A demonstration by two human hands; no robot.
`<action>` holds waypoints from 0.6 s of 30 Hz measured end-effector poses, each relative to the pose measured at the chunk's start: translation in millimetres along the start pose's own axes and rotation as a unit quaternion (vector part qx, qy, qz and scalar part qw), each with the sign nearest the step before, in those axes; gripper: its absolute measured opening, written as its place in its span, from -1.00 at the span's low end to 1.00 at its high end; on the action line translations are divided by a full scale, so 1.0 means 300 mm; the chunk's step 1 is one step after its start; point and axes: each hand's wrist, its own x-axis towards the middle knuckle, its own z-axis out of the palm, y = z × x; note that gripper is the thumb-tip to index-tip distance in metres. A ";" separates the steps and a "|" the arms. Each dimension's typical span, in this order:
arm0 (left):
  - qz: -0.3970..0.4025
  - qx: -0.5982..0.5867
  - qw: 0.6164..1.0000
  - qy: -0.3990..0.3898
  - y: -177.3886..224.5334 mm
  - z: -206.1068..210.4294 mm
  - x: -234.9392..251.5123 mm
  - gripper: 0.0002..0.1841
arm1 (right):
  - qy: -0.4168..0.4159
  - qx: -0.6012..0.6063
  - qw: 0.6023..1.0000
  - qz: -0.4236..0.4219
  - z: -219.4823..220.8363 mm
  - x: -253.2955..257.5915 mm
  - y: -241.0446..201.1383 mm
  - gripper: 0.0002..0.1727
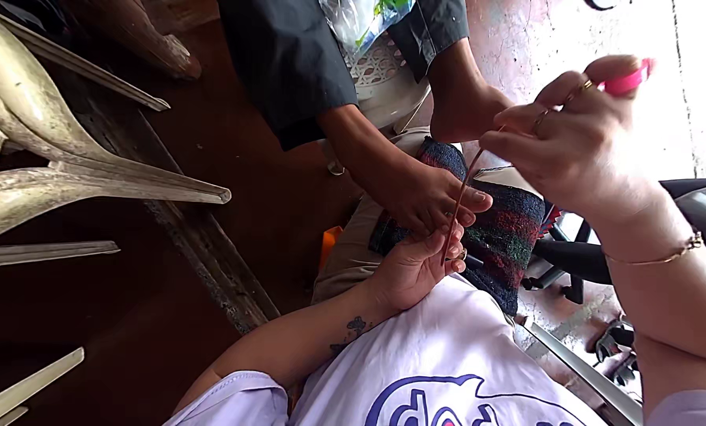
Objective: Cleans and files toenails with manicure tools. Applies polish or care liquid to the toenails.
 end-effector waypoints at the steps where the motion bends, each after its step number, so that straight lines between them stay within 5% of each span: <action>1: 0.004 0.008 1.000 0.004 0.003 0.005 0.000 -0.89 | -0.001 0.007 1.000 -0.021 0.006 0.012 -0.009 -0.79; 6: 0.011 0.021 1.000 0.015 0.004 0.012 -0.006 -0.82 | 0.010 0.002 1.000 0.009 0.007 0.001 0.037 -0.80; 18: 0.019 0.010 0.999 0.025 -0.005 -0.001 0.009 -0.79 | 0.031 -0.037 0.998 0.039 -0.070 -0.174 -0.108 -0.80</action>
